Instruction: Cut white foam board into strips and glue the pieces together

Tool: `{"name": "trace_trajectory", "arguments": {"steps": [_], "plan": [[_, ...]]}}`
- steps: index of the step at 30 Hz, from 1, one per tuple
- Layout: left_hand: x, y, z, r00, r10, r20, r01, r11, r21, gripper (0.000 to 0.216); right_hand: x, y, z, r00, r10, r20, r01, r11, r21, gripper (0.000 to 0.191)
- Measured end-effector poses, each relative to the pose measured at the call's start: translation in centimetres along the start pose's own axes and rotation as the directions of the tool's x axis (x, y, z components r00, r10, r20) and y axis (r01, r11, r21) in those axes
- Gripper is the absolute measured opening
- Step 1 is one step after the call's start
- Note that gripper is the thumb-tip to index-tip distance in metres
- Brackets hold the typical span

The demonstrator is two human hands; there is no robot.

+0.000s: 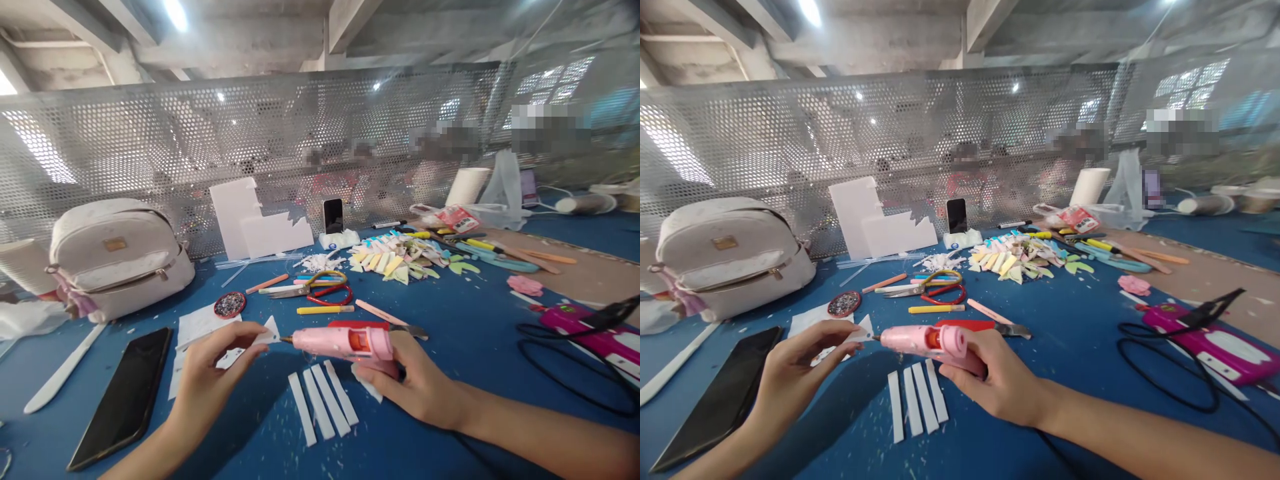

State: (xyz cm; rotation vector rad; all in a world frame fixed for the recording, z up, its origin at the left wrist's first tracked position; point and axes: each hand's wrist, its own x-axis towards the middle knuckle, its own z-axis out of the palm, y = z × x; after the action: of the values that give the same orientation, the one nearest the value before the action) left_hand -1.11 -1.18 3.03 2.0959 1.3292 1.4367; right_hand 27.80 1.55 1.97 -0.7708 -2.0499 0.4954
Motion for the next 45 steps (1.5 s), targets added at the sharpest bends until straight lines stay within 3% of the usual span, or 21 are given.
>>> {"name": "trace_trajectory", "arguments": {"steps": [11,23,28,32,39,45], "plan": [[-0.04,-0.05,0.28,0.999,0.032,0.020,-0.033,0.999,0.003,0.010,0.24,-0.52,-0.46,0.999,-0.047,-0.012,0.047,0.998,0.034,0.017],[-0.18,-0.36,0.35,0.998,0.054,0.028,-0.055,0.998,0.042,0.010,0.74,-0.59,-0.52,0.987,-0.135,0.090,0.132,0.990,0.039,0.010],[-0.12,-0.21,0.35,0.999,0.043,0.031,-0.044,0.998,0.037,0.009,0.75,-0.57,-0.43,0.989,-0.132,0.071,0.131,0.991,0.013,0.004],[-0.13,-0.09,0.36,0.998,0.065,0.018,-0.065,0.997,0.042,0.010,0.65,-0.76,-0.41,0.988,-0.134,0.072,0.132,0.991,0.033,0.012],[-0.19,-0.30,0.45,0.998,0.055,0.031,-0.057,0.997,0.043,0.011,0.22,-0.53,-0.36,0.998,-0.033,0.047,0.033,0.999,-0.005,0.014],[-0.25,-0.40,0.40,0.999,0.042,0.022,-0.043,0.998,0.038,0.010,0.44,-0.58,-0.39,0.996,-0.059,0.069,0.059,0.998,-0.003,0.010]]}}
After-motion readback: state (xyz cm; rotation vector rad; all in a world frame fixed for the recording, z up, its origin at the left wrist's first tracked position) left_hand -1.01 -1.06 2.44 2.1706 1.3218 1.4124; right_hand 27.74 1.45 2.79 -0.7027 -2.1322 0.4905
